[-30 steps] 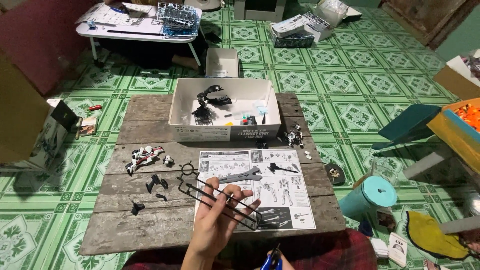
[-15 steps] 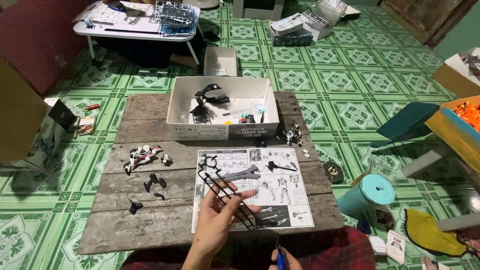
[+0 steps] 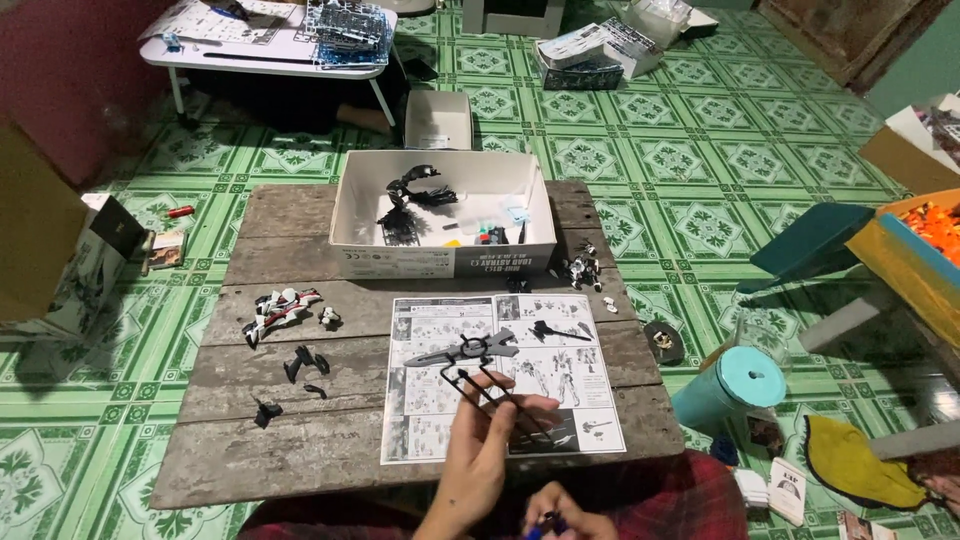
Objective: The person uses blue nippers to cut small black plastic parts from a sprue and then cleans the edges of the cut parts. The person works at a wooden table with an instruction sheet and a box of parts nearby.
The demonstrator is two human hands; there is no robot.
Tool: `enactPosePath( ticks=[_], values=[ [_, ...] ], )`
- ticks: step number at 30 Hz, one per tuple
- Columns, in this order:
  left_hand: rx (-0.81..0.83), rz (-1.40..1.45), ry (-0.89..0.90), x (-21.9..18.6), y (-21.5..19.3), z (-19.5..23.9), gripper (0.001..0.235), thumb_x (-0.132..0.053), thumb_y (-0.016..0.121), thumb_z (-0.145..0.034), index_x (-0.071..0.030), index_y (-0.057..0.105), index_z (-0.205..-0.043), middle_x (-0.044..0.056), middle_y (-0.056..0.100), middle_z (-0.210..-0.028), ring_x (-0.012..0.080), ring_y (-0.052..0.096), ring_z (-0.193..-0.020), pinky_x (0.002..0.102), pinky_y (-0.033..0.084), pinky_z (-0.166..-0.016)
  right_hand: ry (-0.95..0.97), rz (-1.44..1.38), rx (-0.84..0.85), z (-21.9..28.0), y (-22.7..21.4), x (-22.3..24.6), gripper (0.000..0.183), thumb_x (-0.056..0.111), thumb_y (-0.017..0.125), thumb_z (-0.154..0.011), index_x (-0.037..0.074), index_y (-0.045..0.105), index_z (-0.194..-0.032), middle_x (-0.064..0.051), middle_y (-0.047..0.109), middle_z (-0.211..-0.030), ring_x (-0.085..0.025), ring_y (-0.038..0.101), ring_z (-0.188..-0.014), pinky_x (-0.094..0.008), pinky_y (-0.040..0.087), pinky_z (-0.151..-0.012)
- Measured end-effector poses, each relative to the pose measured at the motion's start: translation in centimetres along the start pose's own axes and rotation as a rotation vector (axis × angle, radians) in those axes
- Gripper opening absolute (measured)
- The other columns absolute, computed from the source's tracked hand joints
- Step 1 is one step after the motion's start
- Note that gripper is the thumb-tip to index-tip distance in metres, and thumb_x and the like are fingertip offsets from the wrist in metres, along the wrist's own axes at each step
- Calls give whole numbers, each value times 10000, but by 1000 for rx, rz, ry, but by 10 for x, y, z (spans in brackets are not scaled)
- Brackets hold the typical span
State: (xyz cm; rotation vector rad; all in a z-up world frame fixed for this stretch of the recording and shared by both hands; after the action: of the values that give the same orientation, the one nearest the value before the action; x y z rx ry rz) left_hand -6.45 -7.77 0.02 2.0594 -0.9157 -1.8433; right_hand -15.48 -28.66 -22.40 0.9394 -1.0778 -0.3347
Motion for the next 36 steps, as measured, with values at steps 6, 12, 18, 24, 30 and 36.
enactPosePath(
  ticks=[6,12,18,24,30,36],
  values=[
    [-151,150,46,13,35,15,238,-232,465,-1180,-63,481,-1346,297,825,-1193,462,863,-1097,608,711,-1075,-732,500,-921,-17,116,13,516,428,796,-992,-78,893,-1006,-140,816,-751,-148,641,-599,-223,418,-536],
    [-352,-128,124,-9,18,6,222,-278,435,-1177,-137,549,-1306,227,899,-1211,387,925,-1046,472,720,-1008,-374,1021,-798,-30,151,43,1015,920,429,-793,193,882,-1338,59,829,-914,-90,691,-813,-235,533,-740],
    [-523,-75,-77,-34,13,2,416,-391,522,-1092,-64,684,-1291,208,940,-1309,373,938,-1139,465,686,-1097,233,1302,-570,-43,201,84,1130,647,936,-812,408,376,-1764,4,490,-1798,-198,475,-1673,-420,416,-1319],
    [-443,47,63,-31,1,0,244,-307,642,-1083,-94,593,-1191,333,869,-1377,431,929,-1112,498,729,-1037,263,1136,-297,-48,243,124,949,304,976,-852,255,462,-1648,46,793,-1412,-41,752,-1230,-213,586,-1130],
    [-390,157,261,-32,-27,-7,198,-235,603,-1139,-92,590,-1275,383,806,-1330,489,868,-1107,576,689,-1059,163,1149,-213,-35,210,146,624,265,635,-1021,196,567,-1637,74,705,-1559,-108,674,-1246,-281,481,-1154],
    [-352,68,259,-51,-25,-5,249,-288,622,-1127,-83,594,-1265,350,839,-1297,505,875,-1127,598,702,-1071,394,1696,-232,-50,232,156,635,636,588,-1067,285,611,-1596,31,741,-1566,-184,718,-1408,-368,503,-1166]
  ],
)
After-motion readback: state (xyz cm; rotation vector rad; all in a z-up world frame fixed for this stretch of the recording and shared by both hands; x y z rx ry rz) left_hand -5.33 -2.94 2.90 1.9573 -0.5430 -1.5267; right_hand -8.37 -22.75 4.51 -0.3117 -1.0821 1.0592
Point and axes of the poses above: each hand's wrist, its own z-axis away from the middle knuckle, its own y-axis out of the palm, x = y × z, the point moved 1 cm from there along -z, towards the middle knuckle
